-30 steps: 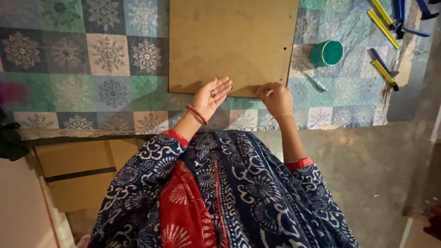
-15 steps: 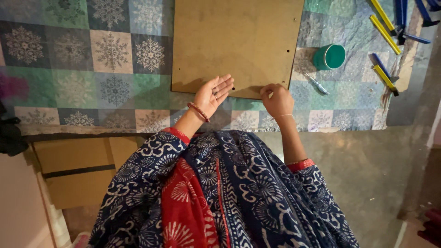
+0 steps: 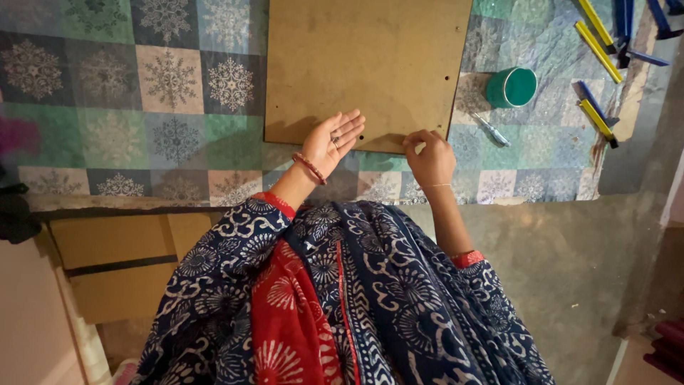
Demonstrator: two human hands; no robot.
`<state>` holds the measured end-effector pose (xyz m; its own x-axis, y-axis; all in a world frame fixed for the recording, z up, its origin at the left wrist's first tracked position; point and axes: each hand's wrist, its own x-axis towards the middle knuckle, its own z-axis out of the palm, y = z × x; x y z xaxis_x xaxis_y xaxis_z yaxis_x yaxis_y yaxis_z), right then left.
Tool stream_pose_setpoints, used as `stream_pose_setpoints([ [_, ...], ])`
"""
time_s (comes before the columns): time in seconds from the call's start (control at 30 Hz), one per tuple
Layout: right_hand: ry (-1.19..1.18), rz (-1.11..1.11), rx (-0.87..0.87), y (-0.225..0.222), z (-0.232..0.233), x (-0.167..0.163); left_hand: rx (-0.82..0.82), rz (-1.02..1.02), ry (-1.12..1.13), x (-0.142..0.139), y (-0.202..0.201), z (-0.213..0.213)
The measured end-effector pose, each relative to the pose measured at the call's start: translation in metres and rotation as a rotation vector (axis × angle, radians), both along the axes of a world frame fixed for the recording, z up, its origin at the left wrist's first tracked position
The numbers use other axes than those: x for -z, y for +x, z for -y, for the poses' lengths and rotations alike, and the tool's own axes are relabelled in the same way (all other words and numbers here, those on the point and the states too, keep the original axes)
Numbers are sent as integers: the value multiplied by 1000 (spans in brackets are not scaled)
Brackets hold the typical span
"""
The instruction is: The person holds a square wooden backing board flat on a covered table and uses a small flat hand tool to pry along the board's edge, repositioning the board and working around its sides. A framed picture and assorted hand tools sit on the table nearby.
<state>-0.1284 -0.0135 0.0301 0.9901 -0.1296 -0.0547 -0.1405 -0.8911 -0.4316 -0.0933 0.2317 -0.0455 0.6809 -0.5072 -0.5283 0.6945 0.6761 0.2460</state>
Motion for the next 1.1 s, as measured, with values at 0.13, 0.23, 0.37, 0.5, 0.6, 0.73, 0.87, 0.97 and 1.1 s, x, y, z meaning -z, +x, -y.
stream_pose_setpoints([
  [0.13, 37, 30, 24, -1, 0, -2, 25, 7, -10, 1, 3, 0],
  [0.23, 10, 18, 43, 0, -2, -12, 55, 2, -20, -2, 6, -2],
  [0.37, 102, 24, 109, 3, -19, -40, 103, 4, -70, -4, 8, -3],
  [0.5, 229, 129, -95, 7, -55, -70, 103, 8, -147, -3, 4, 2],
  [0.6, 197, 178, -231, 14, -82, -79, 86, 140, -299, -4, -3, 7],
  [0.73, 62, 212, -331, 24, -98, -82, 98, 116, -278, -10, -6, 13],
  [0.87, 9, 158, -387, 28, -104, -78, 93, 133, -183, -11, -8, 11],
  [0.97, 93, 11, -376, 38, -103, -72, 65, 101, -157, -4, -4, 8],
  [1.1, 304, -15, -308, 53, -90, -58, -73, 71, -188, 4, 5, -2],
])
